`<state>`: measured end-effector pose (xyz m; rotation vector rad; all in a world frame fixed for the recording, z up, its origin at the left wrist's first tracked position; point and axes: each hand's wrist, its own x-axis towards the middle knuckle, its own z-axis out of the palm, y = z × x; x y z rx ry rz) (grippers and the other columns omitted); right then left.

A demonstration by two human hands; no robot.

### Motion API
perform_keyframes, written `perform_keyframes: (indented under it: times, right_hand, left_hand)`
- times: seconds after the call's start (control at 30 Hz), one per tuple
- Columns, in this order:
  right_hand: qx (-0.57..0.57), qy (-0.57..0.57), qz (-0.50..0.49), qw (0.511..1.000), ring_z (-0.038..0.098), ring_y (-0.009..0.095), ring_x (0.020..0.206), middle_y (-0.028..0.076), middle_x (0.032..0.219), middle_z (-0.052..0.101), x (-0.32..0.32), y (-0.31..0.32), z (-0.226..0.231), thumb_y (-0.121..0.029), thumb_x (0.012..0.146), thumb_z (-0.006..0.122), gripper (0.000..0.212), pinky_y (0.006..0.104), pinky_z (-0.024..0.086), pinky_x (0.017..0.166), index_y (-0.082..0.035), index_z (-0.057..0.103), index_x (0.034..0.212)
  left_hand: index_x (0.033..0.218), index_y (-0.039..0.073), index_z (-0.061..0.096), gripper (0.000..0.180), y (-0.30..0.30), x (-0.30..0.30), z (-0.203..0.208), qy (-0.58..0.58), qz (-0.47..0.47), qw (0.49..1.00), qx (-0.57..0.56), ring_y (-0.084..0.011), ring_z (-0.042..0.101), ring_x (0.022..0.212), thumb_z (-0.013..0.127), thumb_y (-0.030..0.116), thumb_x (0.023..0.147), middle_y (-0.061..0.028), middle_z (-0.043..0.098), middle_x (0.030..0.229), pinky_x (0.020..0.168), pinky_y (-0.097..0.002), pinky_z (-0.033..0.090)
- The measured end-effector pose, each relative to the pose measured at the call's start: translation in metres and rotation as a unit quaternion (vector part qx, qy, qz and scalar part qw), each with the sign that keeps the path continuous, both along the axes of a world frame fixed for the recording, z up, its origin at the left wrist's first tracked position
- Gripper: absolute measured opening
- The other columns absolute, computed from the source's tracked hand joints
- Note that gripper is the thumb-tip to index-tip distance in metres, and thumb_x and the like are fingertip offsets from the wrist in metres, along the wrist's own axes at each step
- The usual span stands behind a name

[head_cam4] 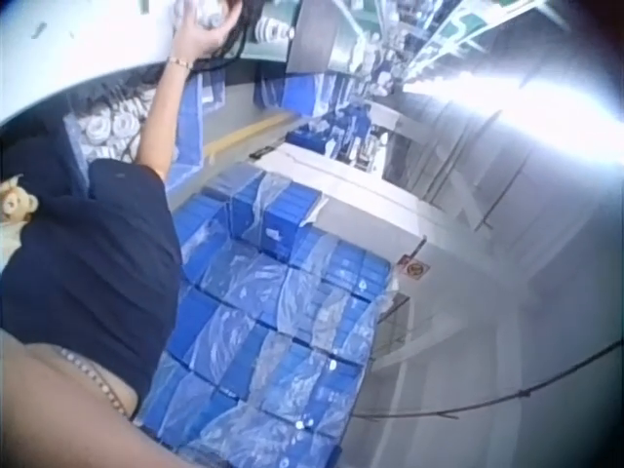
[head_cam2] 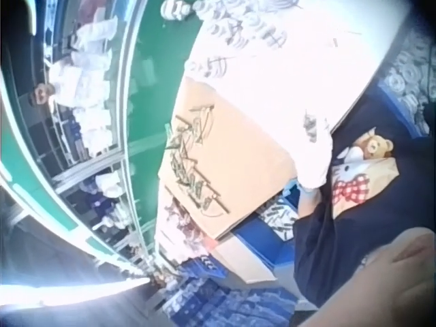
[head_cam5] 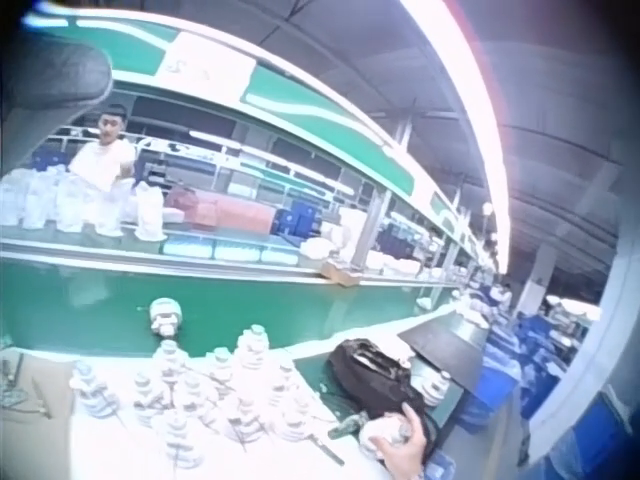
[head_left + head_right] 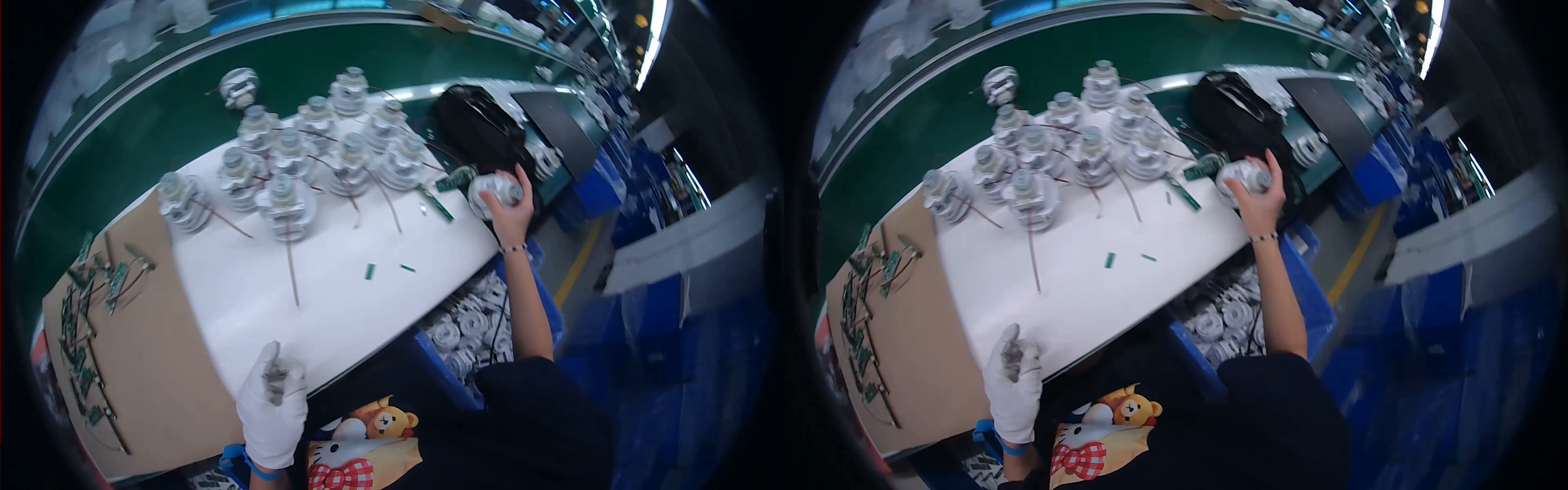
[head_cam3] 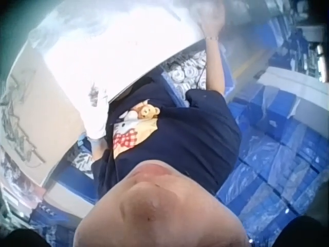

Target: The person assembles electrical components by hand, connecting wires to circuit boards and housing units.

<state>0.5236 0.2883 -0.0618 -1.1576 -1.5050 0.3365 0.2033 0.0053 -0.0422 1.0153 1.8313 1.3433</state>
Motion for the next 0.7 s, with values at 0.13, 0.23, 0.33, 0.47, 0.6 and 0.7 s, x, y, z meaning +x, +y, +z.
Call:
perform_keyframes:
  times: [0.13,0.23,0.33,0.47,0.6,0.7]
  right_hand:
    - [0.002,-0.047,-0.05,0.998,0.049,0.022,0.106,0.014,0.119,0.049,0.018,-0.008,0.005,-0.008,0.066,0.074,0.072,0.0327,0.038,0.091,0.001,0.036,0.126]
    - [0.168,-0.174,-0.149,0.959,0.045,0.027,0.112,0.014,0.122,0.046,-0.015,-0.006,0.054,-0.009,0.072,0.07,0.064,0.0345,0.034,0.094,0.0,0.038,0.126]
    - [0.229,-0.177,0.029,0.957,0.053,0.026,0.101,0.015,0.11,0.054,-0.098,0.004,0.121,-0.008,0.077,0.064,0.038,0.0338,0.041,0.086,0.001,0.052,0.112]
    - [0.213,-0.293,0.274,0.891,0.062,0.026,0.073,0.014,0.077,0.063,-0.25,0.054,0.146,-0.018,0.075,0.065,0.017,0.0338,0.048,0.063,-0.002,0.063,0.081]
    - [-0.003,-0.565,0.201,0.8,0.061,0.032,0.085,0.019,0.089,0.062,-0.379,0.11,0.119,-0.029,0.077,0.061,0.028,0.0388,0.05,0.074,-0.004,0.066,0.087]
    - [-0.056,-0.576,0.159,0.8,0.06,0.03,0.094,0.016,0.101,0.061,-0.433,0.124,0.088,-0.026,0.074,0.065,0.03,0.0363,0.049,0.08,-0.005,0.064,0.096]
  left_hand:
    - [0.109,-0.005,0.051,0.034,0.0,-0.008,0.007,0.064,-0.062,0.995,0.037,-0.014,0.06,0.06,0.062,0.01,0.079,-0.0104,0.062,0.073,0.055,-0.0247,0.049]
    - [0.102,-0.003,0.055,0.031,0.0,-0.018,0.005,0.116,-0.069,0.991,0.017,-0.0192,0.064,0.06,0.064,0.013,0.078,-0.0118,0.063,0.069,0.055,-0.0269,0.051]
    - [0.1,-0.002,0.056,0.029,-0.012,-0.026,0.005,0.065,-0.037,0.997,-0.004,-0.0206,0.063,0.058,0.065,0.013,0.077,-0.0122,0.063,0.069,0.055,-0.0275,0.051]
    - [0.098,0.0,0.058,0.025,-0.006,-0.029,0.005,0.138,-0.054,0.988,0.033,-0.0215,0.063,0.057,0.064,0.012,0.076,-0.0126,0.063,0.068,0.054,-0.0274,0.05]
    - [0.095,0.002,0.06,0.021,-0.002,-0.024,0.005,0.122,-0.042,0.991,0.047,-0.018,0.06,0.055,0.064,0.011,0.076,-0.011,0.062,0.067,0.053,-0.0259,0.048]
    - [0.093,0.002,0.061,0.019,-0.002,-0.023,0.01,0.125,-0.05,0.989,0.061,-0.0171,0.061,0.055,0.064,0.011,0.076,-0.0113,0.063,0.069,0.053,-0.025,0.048]
